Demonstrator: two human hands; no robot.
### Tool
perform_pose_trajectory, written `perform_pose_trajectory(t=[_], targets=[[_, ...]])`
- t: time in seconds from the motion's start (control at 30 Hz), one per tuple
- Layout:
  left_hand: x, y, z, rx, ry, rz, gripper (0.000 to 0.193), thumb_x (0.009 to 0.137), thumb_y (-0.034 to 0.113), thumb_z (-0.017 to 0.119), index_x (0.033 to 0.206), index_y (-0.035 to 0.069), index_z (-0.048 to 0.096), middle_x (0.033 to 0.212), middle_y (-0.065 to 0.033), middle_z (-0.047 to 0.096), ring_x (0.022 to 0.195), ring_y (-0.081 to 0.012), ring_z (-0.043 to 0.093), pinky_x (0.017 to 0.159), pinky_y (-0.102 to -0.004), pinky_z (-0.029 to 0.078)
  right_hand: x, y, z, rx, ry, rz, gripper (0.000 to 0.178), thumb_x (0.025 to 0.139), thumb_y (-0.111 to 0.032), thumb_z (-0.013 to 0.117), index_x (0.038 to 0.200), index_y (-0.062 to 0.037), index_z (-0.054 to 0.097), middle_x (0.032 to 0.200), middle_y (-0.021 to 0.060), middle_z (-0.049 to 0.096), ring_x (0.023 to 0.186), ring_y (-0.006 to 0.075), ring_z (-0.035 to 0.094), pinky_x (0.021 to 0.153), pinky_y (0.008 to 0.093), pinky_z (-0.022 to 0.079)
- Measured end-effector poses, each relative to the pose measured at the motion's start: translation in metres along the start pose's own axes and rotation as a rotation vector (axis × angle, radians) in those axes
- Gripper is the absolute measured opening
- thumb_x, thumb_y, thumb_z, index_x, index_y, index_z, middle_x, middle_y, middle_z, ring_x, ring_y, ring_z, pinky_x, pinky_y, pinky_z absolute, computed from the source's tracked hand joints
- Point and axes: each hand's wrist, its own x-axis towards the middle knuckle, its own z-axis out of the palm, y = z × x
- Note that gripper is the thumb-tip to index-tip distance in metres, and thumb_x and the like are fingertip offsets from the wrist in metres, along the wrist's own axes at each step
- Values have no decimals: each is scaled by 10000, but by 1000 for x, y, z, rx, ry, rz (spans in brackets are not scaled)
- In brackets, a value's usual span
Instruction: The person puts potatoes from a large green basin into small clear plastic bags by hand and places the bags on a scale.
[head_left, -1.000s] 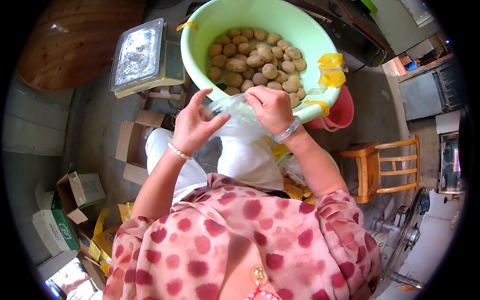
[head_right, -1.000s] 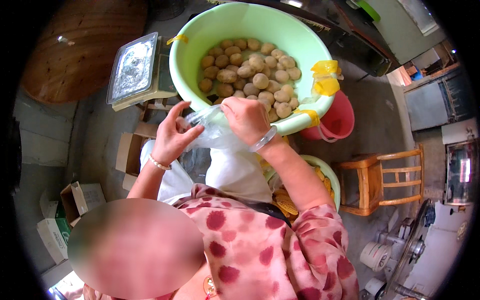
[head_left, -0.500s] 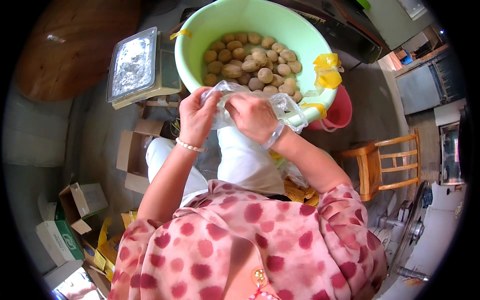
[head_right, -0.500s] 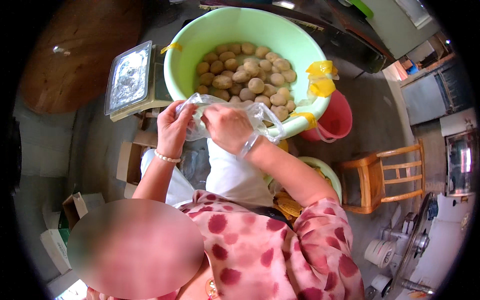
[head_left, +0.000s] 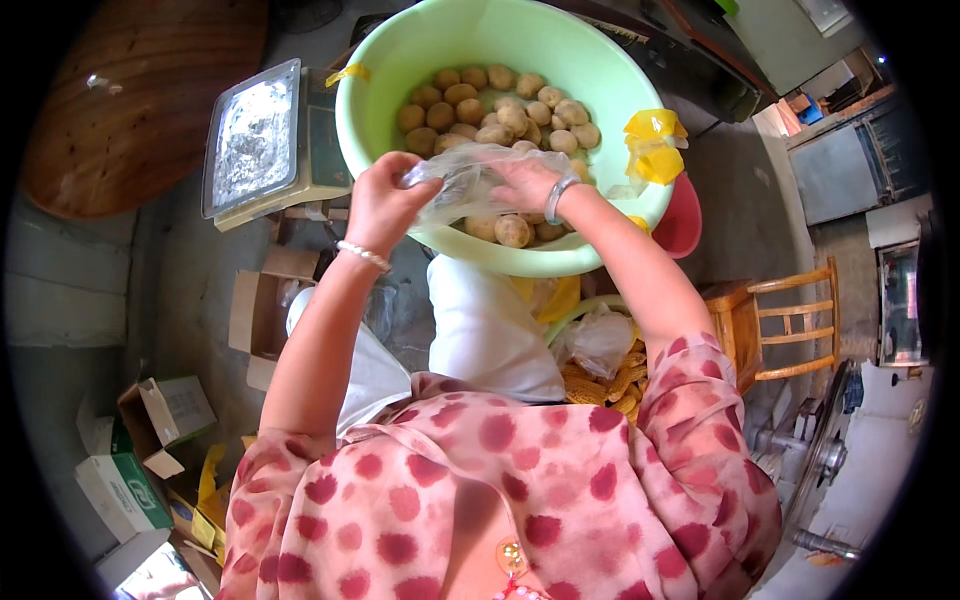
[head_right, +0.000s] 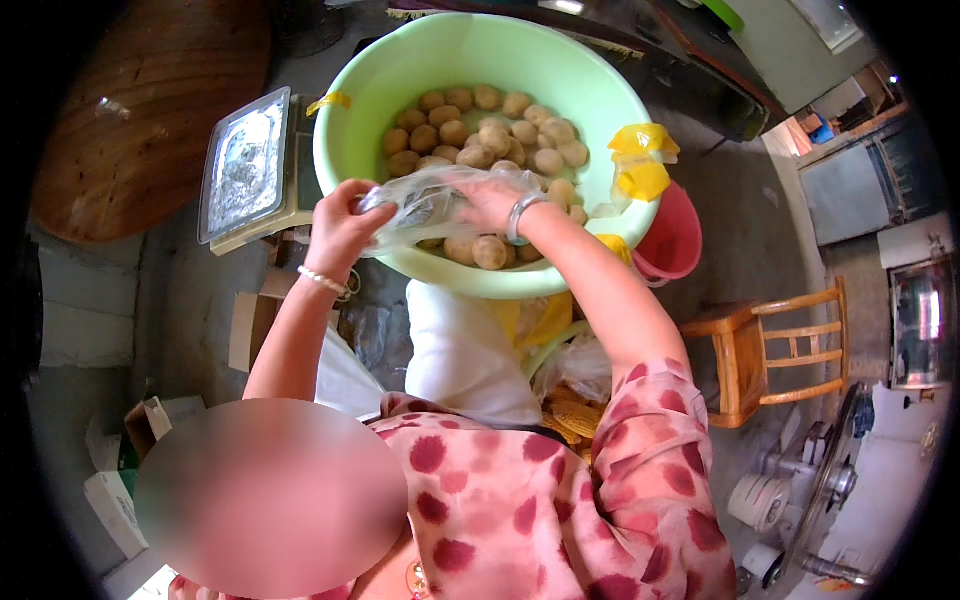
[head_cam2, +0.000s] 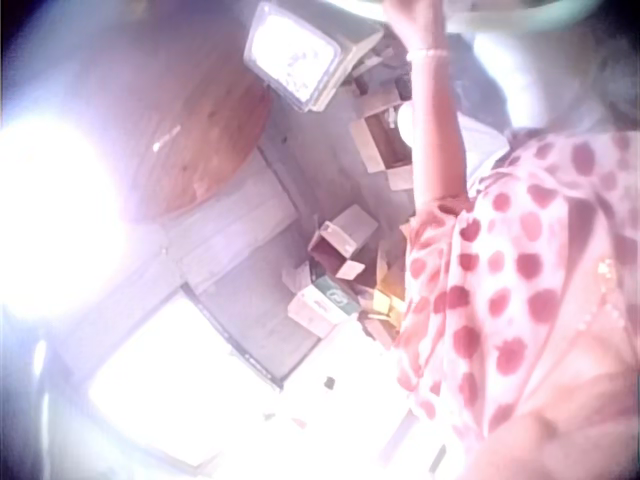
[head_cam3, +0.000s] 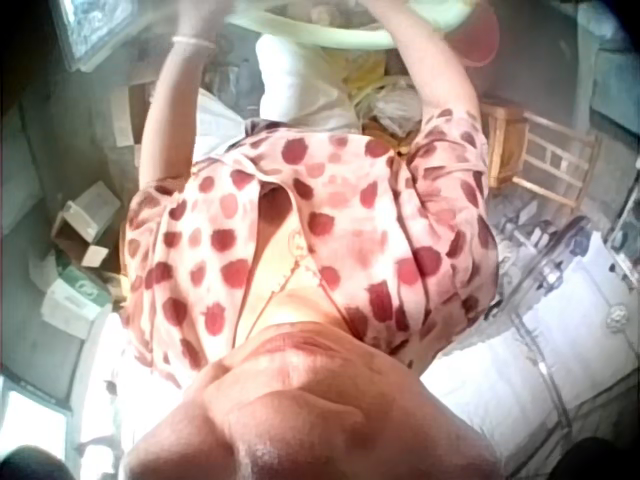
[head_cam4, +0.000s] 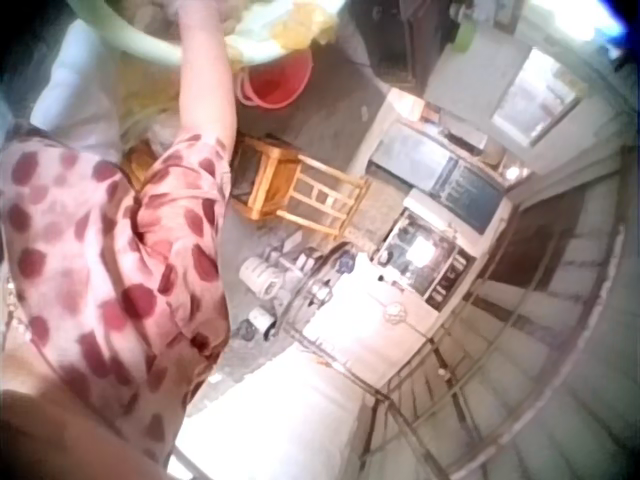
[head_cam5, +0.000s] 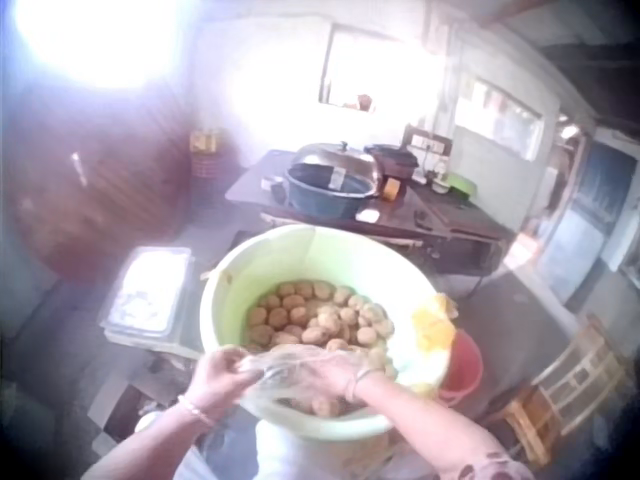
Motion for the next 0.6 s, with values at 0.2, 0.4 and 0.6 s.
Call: perform_pose_trajectory(t=[0.2,0.4,0.6], targets=[[52,-15,37,731,-41,157,219,735,179,601,907,48,634,825,-157,638,799,-317,606,712,-388,480,16,18,-6,21,-175,-43,336,790,-100,526,1119,-114,592,996,152,635,903,259,615,828,354,475],[77,-34,52,902,-141,48,200,766,196,543,874,57,636,888,-164,640,870,-331,597,761,-404,477,26,40,-53,754,66,50,219,798,-30,550,996,-36,642,901,50,665,742,123,631,737,276,518],[82,-33,56,878,-196,-45,252,769,279,563,846,54,648,880,-162,642,861,-331,599,758,-403,476,5,131,-41,443,213,456,181,751,-72,594,914,-21,652,850,72,669,728,144,629,694,270,503]])
